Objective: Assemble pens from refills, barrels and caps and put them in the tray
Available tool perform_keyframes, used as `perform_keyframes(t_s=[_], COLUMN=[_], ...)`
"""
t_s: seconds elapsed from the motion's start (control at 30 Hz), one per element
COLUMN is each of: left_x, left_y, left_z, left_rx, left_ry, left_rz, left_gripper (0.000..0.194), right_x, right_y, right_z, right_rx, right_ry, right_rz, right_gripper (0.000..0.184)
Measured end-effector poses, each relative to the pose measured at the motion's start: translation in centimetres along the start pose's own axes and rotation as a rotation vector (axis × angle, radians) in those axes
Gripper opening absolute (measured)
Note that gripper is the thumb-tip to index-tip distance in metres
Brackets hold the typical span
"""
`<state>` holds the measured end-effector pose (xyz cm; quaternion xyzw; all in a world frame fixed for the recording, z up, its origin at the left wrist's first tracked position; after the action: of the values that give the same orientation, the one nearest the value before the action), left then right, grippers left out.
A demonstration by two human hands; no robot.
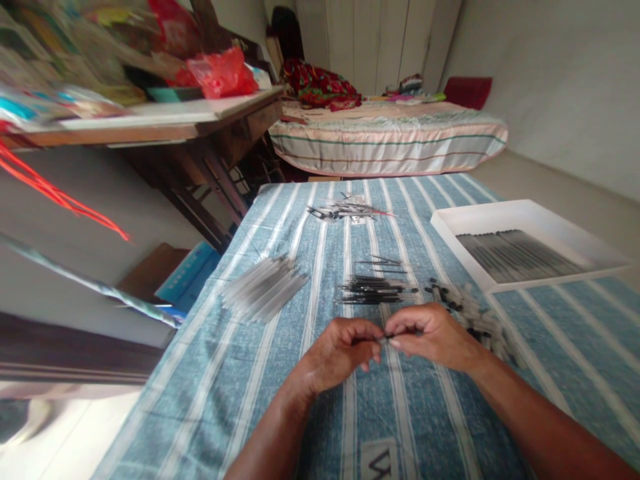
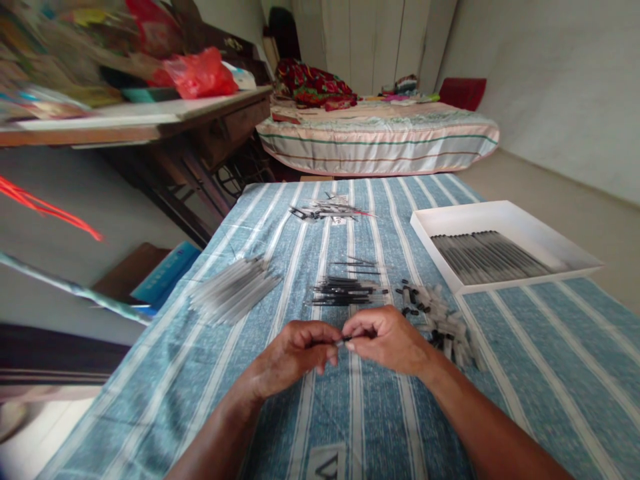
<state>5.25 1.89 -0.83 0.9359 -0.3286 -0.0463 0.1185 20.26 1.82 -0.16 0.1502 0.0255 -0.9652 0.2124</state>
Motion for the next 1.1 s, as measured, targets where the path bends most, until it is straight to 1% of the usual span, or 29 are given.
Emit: perform_keyframes(t_s=[0.07,0.13,0.3,0.43,0.57,0.67,0.7,0.73,0.8,0.9,0.93,1.0,1.03,1.1], left_x=[-0.1,0.0,0.0,0.1,0.2,0.2,0.2,0.2,0.2,0.1,0.2,0.2,0.2,0.2], left_y=[0.0,0.0,0.0,-0.1,-0.1,-0.1,-0.1,-0.1,-0.1,0.0,0.0,0.0,0.1,0.1], left_z=[0.0,0.0,-0.1,0.1,0.3,0.2,0.2,0.1,0.0,0.0,-0.1,-0.1,-0.1,-0.2], left_rx=[-0.005,-0.009,-0.003,-0.004,0.000,0.006,0.010,0.013,0.020,0.020,0.019,0.020,0.021,0.021], left_ry=[0.000,-0.008,-0.070,-0.085,-0.056,-0.057,-0.057,-0.058,-0.061,-0.069,-0.071,-0.073,-0.071,-0.068], left_rz=[-0.013,-0.018,-0.048,-0.031,-0.028,-0.032,-0.032,-0.034,-0.043,-0.045,-0.043,-0.040,-0.042,-0.052], left_gripper=[0.013,0.012,0.012,0.011,0.011,0.010,0.011,0.011,0.010,0.010,0.010,0.011,0.012,0.011], right_x=[0.0,0.0,0.0,0.4,0.7,0.6,0.6,0.5,0.4,0.5,0.6,0.7,0.7,0.7], right_y=[0.0,0.1,0.3,0.2,0.3,0.3,0.3,0.3,0.3,0.2,0.2,0.1,0.1,0.1], right_z=[-0.3,-0.4,-0.1,-0.5,-0.7,-1.0,-1.2,-1.2,-1.2,-0.9,-0.8,-0.7,-0.7,-0.9], right_rx=[0.028,0.030,-0.062,0.005,0.055,0.066,0.067,0.067,0.056,0.017,0.005,-0.002,0.004,0.024], right_ry=[-0.015,0.026,0.170,0.124,0.106,0.118,0.108,0.088,0.042,0.064,0.106,0.191,0.214,0.195], right_rz=[0.007,0.021,0.053,0.102,0.133,0.120,0.112,0.104,0.089,0.074,0.066,0.056,0.055,0.056], right_gripper=[0.011,0.011,0.013,0.016,0.023,0.034,0.035,0.032,0.020,0.012,0.017,0.033,0.036,0.029])
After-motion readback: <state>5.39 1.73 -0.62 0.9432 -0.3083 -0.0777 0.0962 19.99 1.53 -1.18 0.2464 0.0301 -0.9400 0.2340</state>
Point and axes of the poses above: each hand's wrist, its own y-axis away from the middle knuckle, its own x-axis out of the palm, z = x × y, the point moved 5 cm from there along -y, towards the middle knuckle
